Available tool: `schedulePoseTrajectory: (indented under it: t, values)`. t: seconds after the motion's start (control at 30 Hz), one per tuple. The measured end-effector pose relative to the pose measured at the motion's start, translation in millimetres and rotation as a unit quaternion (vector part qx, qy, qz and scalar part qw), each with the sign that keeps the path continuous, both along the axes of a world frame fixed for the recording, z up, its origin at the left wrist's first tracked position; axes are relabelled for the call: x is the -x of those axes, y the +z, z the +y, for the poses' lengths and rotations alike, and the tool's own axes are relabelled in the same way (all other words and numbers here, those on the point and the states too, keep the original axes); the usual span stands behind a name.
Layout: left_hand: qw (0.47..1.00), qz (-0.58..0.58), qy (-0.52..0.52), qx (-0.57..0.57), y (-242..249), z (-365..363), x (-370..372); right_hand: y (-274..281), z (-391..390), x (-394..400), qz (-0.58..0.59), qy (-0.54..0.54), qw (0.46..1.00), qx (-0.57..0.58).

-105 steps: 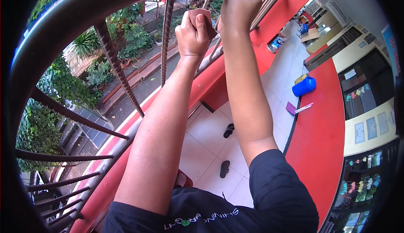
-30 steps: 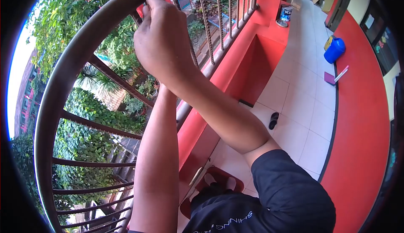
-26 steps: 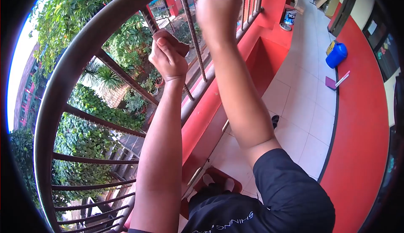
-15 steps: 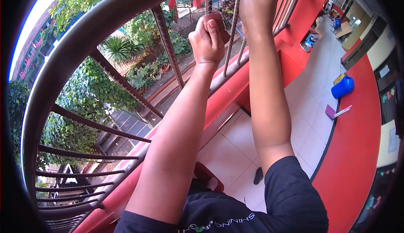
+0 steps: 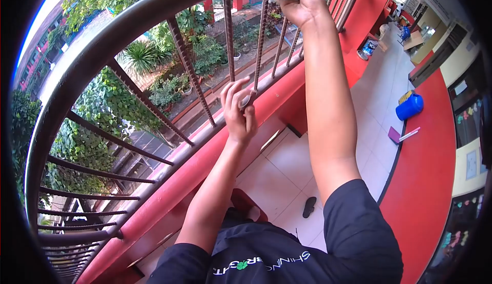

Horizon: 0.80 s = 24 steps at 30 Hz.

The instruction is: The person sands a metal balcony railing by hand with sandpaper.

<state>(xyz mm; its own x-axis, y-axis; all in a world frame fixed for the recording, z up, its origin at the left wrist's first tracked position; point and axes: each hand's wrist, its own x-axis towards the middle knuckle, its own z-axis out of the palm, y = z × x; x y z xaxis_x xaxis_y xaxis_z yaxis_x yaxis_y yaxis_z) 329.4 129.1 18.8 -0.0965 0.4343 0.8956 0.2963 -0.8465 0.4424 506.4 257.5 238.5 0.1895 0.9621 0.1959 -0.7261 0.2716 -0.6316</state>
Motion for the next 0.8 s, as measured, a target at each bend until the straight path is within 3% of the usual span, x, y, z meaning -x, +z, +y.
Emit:
schedulePoseTrajectory:
  t: [0.07,0.17,0.27,0.33,0.4,0.5,0.53,0.6,0.67,0.73,0.8]
  values:
    - [0.998,0.039,0.051,-0.010,-10.7,-31.2,39.6,-7.0,36.7,-18.1,0.038,0.057,0.998,-0.009]
    - [0.991,0.053,0.119,0.007,-14.5,-44.5,84.4,-10.2,25.5,-22.4,-0.032,0.062,0.997,-0.010]
    - [0.989,0.069,0.128,-0.019,29.6,-19.6,91.9,1.4,19.9,-10.2,0.026,0.039,0.999,0.026]
    - [0.990,0.073,0.104,-0.058,61.9,7.6,88.1,-4.7,46.3,-22.6,0.018,0.081,0.996,0.036]
    - [0.987,0.054,0.115,-0.095,89.8,24.7,79.6,9.7,22.4,-9.2,0.066,0.019,0.997,0.036]
    - [0.977,0.065,0.154,-0.135,103.2,48.7,72.8,-0.5,36.4,-35.8,0.046,0.054,0.996,0.053]
    - [0.984,0.053,0.145,-0.091,99.6,50.3,69.4,-0.3,34.7,-34.7,0.032,0.067,0.996,0.053]
    - [0.989,0.045,0.134,-0.040,95.2,49.3,67.6,0.9,36.9,-10.6,0.052,0.018,0.998,0.037]
    - [0.990,0.019,0.135,-0.038,97.8,49.6,65.2,13.6,-25.2,58.9,-0.113,-0.206,0.972,0.021]
    - [0.990,0.012,0.135,-0.043,97.0,51.6,65.0,8.1,-71.7,107.2,-0.342,-0.336,0.877,0.029]
    - [0.989,0.023,0.135,-0.063,95.9,53.9,66.6,-21.2,-70.3,133.9,-0.430,-0.445,0.780,-0.092]
